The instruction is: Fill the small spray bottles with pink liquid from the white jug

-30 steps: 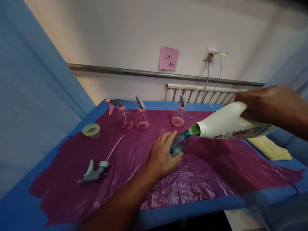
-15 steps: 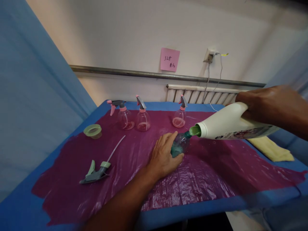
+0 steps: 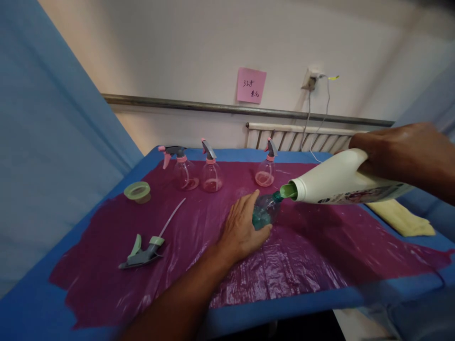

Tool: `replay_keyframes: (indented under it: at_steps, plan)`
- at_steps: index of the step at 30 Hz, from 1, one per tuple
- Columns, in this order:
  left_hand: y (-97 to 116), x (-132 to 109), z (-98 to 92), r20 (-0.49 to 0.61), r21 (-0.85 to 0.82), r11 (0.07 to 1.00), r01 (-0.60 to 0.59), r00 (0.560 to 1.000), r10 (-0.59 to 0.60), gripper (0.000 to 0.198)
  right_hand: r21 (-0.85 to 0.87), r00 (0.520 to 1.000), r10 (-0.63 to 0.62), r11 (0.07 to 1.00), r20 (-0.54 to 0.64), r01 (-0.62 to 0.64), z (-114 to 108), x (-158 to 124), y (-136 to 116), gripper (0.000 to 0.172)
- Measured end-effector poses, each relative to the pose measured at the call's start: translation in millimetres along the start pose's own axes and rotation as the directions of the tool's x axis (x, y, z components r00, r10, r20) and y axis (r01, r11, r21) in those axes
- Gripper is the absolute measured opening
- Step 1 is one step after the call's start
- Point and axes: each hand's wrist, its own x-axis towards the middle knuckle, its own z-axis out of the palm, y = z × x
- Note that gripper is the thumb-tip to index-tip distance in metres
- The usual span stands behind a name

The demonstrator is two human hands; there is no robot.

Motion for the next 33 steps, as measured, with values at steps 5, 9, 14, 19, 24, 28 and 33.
replay_keyframes:
  at_steps: [5,9,14,19,24,28,33]
  plan:
    - [-0.6,0.1,0.7,0.001,-0.002,1.0,0.012,1.0,-0.012,0.096,-0.008,1.0,0.003,1.0,-0.022,-0.004,1.6,1.0,0.5,0.022]
    - [-1.1,0.3,0.8,-0.001,-0.015,1.0,0.018,1.0,-0.018,0.096,-0.007,0.998,-0.008,1.0,-0.063,0.008,4.5,-0.5,-1.1,0.022]
    - [-1.8,-0.5,1.8,0.008,-0.045,0.998,0.045,0.999,-0.045,0.099,0.042,0.993,0.096,0.995,-0.074,-0.093,24.2,-4.8,-8.6,0.026]
    - [-0.2,0.0,1.0,0.009,-0.072,0.995,0.067,0.998,-0.067,0.097,0.244,0.967,0.255,0.937,0.007,-0.249,51.7,-10.1,-21.4,0.033]
    - [-1.3,2.9,1.7,0.001,-0.092,0.995,0.042,0.999,-0.042,0.087,0.598,0.895,0.446,0.71,0.029,-0.373,68.5,-17.6,-30.8,0.024]
    - [-5.8,5.1,5.2,-0.011,-0.113,0.993,0.03,0.999,-0.032,0.083,0.801,0.765,0.638,0.412,0.086,-0.435,93.0,-24.0,-26.9,0.018]
    - [-8.4,7.1,6.6,0.024,-0.119,0.99,0.07,0.997,-0.067,0.084,0.872,0.651,0.75,0.236,0.117,-0.428,139.8,-30.2,-25.9,0.031]
